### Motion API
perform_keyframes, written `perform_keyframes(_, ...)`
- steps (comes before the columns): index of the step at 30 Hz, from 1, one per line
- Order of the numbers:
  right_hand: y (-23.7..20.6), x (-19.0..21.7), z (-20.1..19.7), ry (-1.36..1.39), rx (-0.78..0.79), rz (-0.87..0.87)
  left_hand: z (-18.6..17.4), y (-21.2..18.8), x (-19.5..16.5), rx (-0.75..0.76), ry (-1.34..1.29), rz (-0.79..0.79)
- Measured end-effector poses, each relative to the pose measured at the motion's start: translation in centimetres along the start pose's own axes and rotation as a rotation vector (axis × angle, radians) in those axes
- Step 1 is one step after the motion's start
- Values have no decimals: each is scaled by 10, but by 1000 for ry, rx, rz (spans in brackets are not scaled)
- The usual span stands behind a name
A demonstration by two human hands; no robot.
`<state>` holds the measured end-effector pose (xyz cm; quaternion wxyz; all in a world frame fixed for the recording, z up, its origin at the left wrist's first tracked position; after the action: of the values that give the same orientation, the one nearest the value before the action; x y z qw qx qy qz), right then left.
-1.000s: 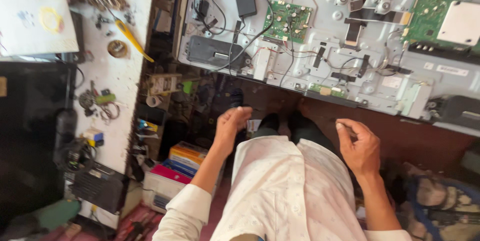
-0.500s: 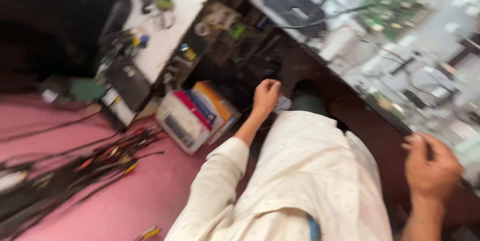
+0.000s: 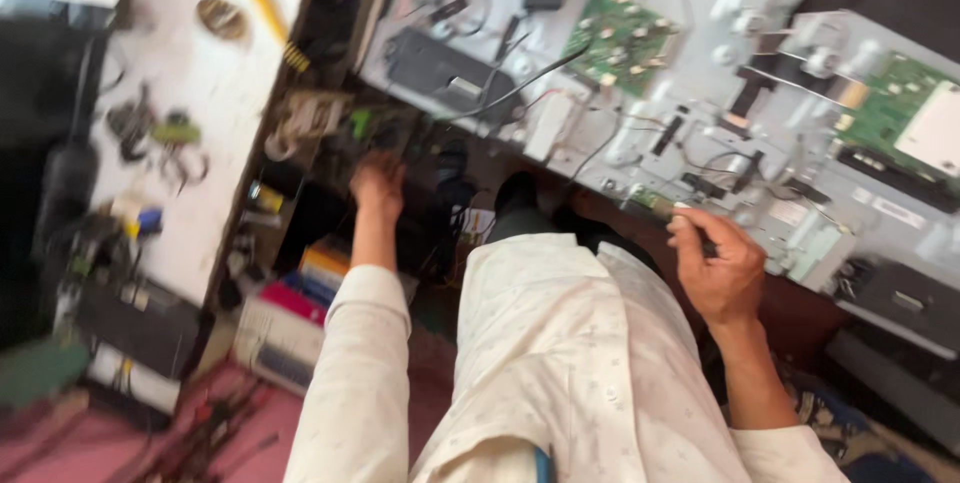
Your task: The person uses a multimeter to test various points on a circuit board inside a disassembled electronic device. They connect the multimeter probes to different components and connectors, then disconnect a small white connector to test it separately before reconnecting it.
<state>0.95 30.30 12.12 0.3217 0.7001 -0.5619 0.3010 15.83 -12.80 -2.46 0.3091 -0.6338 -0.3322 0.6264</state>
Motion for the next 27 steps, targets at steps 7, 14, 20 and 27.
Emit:
perform_keyframes(7,-1,23,13,-131,-79,78,29,45,-20,38,-356,-193)
perform_keyframes(14,-21,18,24,-198,-129,203,65,91,-33,151,-668,-307)
perform_keyframes(20,-37,17,31,-286,-127,315,70,128,-38,65,-952,-322)
perform_keyframes(27,-42,22,41,-321,-116,354,77,149,-40,78,-1088,-387)
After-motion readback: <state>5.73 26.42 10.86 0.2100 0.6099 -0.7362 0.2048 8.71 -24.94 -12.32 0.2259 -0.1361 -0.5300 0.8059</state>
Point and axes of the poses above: each hand's wrist, its own y-axis towards the middle knuckle, its own z-axis out of the palm, x = y × z, the point moved 8 cm from there along y, towards the middle knuckle, and after that the axes turned 14 degrees about -x, right-handed, at the moved point
